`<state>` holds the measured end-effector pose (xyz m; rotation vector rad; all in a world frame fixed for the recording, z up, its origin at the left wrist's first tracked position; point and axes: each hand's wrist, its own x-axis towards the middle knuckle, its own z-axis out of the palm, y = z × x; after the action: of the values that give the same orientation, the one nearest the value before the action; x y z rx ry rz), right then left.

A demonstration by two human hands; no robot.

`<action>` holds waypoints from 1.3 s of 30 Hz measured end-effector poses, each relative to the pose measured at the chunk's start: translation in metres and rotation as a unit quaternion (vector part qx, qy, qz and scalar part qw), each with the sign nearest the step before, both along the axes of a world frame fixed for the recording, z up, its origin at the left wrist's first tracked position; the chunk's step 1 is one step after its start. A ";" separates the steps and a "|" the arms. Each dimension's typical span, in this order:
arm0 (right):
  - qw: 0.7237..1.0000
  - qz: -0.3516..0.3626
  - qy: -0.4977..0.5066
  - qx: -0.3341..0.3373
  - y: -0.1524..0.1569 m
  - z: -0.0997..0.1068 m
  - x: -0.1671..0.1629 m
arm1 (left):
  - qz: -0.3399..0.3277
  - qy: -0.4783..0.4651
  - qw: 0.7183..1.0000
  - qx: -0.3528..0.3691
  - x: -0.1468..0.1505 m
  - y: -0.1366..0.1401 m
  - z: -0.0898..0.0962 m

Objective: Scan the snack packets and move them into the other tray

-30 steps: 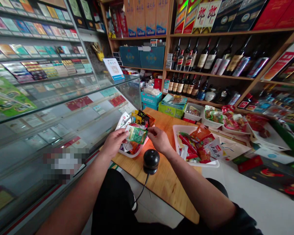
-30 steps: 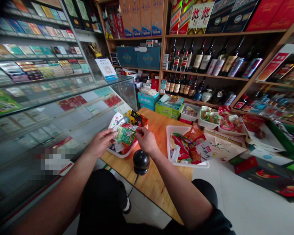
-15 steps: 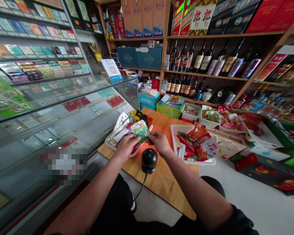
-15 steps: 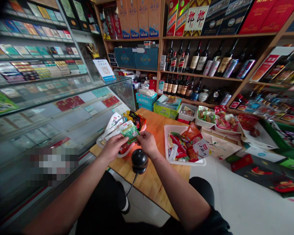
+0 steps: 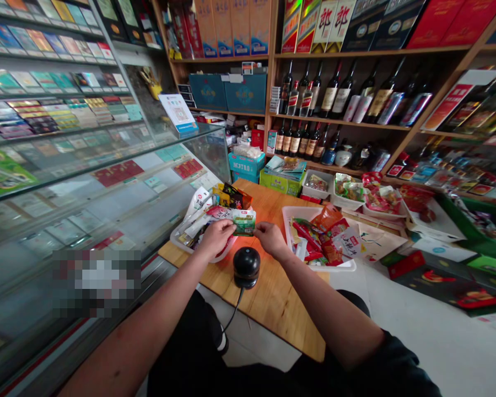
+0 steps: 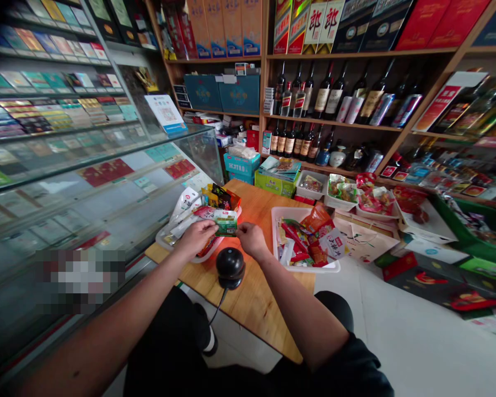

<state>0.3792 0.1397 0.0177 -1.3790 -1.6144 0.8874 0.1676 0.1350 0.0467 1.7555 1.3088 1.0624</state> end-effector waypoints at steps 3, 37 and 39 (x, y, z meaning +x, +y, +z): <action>1.000 -0.002 -0.009 -0.002 0.003 -0.012 0.002 | 0.003 0.043 0.999 0.008 0.002 0.005 -0.005; 0.996 -0.013 -0.062 -0.061 0.014 -0.074 0.014 | -0.026 0.225 0.969 0.096 0.008 0.036 -0.062; 0.996 -0.008 -0.062 -0.062 0.014 -0.076 0.014 | -0.025 0.229 0.968 0.095 0.009 0.036 -0.062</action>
<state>0.3932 0.1535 -0.0580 -1.5574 -1.6626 0.9222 0.1764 0.1710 -0.0149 2.2635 1.4571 0.7997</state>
